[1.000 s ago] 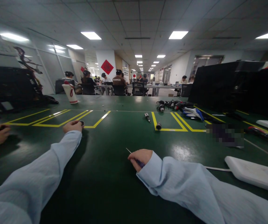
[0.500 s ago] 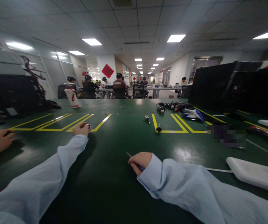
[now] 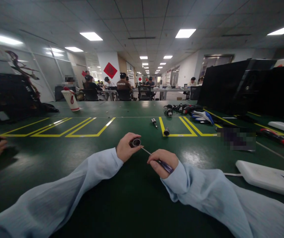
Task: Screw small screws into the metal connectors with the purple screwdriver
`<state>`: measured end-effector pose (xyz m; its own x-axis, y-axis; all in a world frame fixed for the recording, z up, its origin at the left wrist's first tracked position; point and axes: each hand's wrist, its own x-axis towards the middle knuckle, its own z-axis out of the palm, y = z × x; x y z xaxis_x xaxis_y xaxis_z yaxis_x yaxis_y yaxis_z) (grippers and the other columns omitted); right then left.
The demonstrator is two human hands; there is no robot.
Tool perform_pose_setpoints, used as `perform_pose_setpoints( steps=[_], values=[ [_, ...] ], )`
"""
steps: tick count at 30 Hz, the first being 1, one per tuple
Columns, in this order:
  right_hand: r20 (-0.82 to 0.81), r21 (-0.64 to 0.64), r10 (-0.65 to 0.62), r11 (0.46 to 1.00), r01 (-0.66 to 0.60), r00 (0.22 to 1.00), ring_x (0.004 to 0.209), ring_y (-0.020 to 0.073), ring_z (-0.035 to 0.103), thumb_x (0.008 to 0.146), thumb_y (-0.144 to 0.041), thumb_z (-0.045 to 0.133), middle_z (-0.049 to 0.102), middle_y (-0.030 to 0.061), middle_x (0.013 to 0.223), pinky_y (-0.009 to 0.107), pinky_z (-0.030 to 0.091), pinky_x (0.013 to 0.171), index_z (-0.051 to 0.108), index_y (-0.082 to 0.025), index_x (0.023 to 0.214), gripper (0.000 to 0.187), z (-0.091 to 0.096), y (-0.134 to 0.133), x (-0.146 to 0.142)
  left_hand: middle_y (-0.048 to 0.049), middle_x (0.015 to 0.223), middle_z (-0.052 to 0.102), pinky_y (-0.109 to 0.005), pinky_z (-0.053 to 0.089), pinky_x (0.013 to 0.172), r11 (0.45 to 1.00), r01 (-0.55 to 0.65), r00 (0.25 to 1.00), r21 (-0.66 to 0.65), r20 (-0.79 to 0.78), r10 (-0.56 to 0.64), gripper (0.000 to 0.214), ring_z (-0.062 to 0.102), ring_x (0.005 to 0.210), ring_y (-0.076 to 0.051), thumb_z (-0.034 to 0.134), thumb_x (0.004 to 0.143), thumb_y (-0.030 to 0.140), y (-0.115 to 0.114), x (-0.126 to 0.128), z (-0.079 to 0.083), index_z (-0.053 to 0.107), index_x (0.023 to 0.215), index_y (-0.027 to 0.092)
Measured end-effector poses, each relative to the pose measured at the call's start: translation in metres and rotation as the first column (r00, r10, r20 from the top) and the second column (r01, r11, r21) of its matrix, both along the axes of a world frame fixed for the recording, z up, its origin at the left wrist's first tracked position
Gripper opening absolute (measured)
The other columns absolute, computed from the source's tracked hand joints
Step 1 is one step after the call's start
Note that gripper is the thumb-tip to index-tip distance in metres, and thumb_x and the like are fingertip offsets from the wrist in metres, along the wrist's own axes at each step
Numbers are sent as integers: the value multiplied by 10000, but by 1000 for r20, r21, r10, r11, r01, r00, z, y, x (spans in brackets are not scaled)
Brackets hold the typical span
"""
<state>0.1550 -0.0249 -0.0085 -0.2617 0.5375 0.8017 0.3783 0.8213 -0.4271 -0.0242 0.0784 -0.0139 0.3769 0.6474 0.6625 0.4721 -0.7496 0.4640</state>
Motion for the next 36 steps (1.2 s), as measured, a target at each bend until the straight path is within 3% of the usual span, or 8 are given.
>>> perform_pose_setpoints(
  steps=[9, 15, 19, 22, 25, 30, 33, 36],
  values=[
    [-18, -62, 50, 997, -51, 999, 618, 108, 568, 789, -173, 437, 625, 14, 634, 232, 444, 635, 595, -168, 779, 159, -5, 9, 1, -18, 731, 495, -260, 411, 633, 985, 171, 954, 16, -252, -161, 253, 484, 698, -141, 658, 604, 361, -8, 10, 10, 530, 657, 150],
    [56, -90, -20, 996, 25, 998, 582, 117, 542, 746, -147, 434, 586, 1, 574, 244, 426, 625, 567, -173, 673, 154, -6, 15, -4, 25, 648, 495, -208, 358, 504, 959, 194, 928, -208, -277, -248, 299, 442, 568, -99, 663, 580, 354, -6, 18, 7, 474, 696, 154],
    [-25, -242, -62, 969, 54, 998, 507, 104, 508, 720, -159, 430, 541, -18, 495, 234, 406, 556, 552, -172, 599, 172, -4, 20, -5, 31, 595, 495, -200, 351, 501, 949, 197, 911, -246, -311, -270, 225, 443, 545, -91, 616, 624, 331, -8, 20, 7, 482, 646, 151],
    [-220, -455, -42, 888, -65, 975, 442, 91, 478, 691, -173, 435, 533, -24, 452, 211, 382, 465, 542, -166, 561, 168, -2, 24, -7, 19, 599, 508, -210, 371, 534, 958, 198, 907, -208, -332, -259, 185, 464, 562, -97, 572, 664, 315, -9, 19, 8, 498, 627, 148],
    [-469, -617, -2, 716, -327, 883, 401, 88, 477, 646, -189, 447, 554, -20, 433, 202, 377, 417, 543, -157, 550, 139, -2, 30, -6, 20, 596, 497, -209, 373, 535, 968, 204, 920, -145, -308, -240, 184, 466, 561, -96, 558, 678, 314, -11, 19, 8, 490, 623, 152],
    [-731, -598, 57, 426, -679, 680, 429, 118, 566, 598, -199, 507, 623, 1, 476, 215, 395, 432, 549, -150, 590, 65, -9, 41, 2, 30, 577, 470, -201, 364, 516, 981, 182, 948, -70, -253, -194, 160, 455, 542, -89, 540, 692, 275, -14, 19, 8, 465, 611, 158],
    [-795, -535, 80, 371, -759, 601, 442, 117, 572, 624, -237, 564, 640, 4, 507, 243, 435, 487, 547, -154, 616, 85, -14, 42, 0, 31, 574, 471, -200, 363, 506, 985, 152, 964, -76, -208, -165, 134, 449, 533, -87, 548, 673, 244, -14, 18, 8, 468, 609, 157],
    [-808, -506, 86, 406, -761, 583, 473, 115, 578, 638, -292, 624, 660, 12, 563, 266, 461, 538, 561, -154, 646, 151, -16, 39, -5, 30, 569, 478, -197, 367, 493, 982, 134, 981, -133, -124, -150, 131, 444, 524, -85, 560, 648, 241, -14, 18, 8, 472, 610, 151]
  ],
)
